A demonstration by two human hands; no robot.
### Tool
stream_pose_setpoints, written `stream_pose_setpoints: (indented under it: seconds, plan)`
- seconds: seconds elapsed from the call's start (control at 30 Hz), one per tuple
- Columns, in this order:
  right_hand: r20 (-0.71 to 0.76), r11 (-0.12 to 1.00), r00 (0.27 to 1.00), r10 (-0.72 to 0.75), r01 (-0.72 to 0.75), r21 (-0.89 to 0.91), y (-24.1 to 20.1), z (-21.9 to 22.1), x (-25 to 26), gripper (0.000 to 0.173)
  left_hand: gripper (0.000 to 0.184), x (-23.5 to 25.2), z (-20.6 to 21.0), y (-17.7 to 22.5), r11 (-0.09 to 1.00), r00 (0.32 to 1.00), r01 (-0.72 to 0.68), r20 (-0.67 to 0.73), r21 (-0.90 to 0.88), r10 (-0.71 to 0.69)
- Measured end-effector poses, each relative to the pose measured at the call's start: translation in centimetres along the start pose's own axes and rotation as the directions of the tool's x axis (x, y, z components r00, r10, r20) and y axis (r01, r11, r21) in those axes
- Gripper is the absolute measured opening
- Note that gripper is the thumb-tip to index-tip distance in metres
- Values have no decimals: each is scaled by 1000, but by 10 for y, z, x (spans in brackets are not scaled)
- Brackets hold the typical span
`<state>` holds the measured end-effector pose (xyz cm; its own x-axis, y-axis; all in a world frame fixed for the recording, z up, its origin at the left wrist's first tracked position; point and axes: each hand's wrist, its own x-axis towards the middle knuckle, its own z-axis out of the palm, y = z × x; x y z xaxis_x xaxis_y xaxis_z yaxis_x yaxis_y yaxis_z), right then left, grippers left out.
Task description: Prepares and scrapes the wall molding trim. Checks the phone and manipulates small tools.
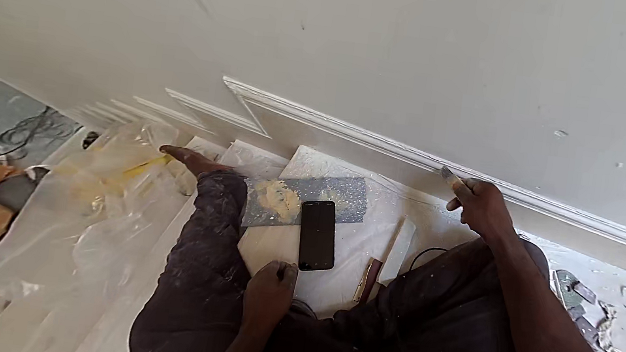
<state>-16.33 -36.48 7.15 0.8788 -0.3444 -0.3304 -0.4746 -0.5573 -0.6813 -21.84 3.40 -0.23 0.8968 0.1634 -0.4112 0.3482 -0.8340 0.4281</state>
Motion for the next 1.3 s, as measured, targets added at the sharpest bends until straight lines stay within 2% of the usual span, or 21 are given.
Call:
stream_pose_setpoints:
  seconds: [0.13,0.23,0.47,0.67,0.8,0.93,1.1,1.3]
  plan:
    - [-118,998,991,60,-63,-22,41,-25,-17,39,29,-1,0,-2,1000,1000,-27,4,-9,27]
    - [-158,998,987,40,-47,-41,47,-24,-23,39,30,0,1,-4,999,999,-37,10,-20,38]
    - [-65,997,997,-48,52,53,37,-9,-2,39,29,-1,1,-5,999,999,-33,-4,-3,33]
    - [30,993,993,-117,117,4,-5,13,17,40,31,-2,2,-3,1000,1000,-19,-21,19,19]
    - [33,992,992,-120,121,-43,-8,12,18,40,32,-3,2,-6,1000,999,-10,-36,21,11]
    - [-38,987,996,-78,72,-143,24,-22,5,40,33,-3,4,-9,999,999,-32,-43,17,32]
    - [-167,990,983,81,-99,-101,90,-87,-32,39,35,3,6,-15,998,998,-63,5,4,63]
    - [-360,950,883,301,-309,36,153,-138,-64,35,35,3,3,-15,996,995,-92,27,-18,92]
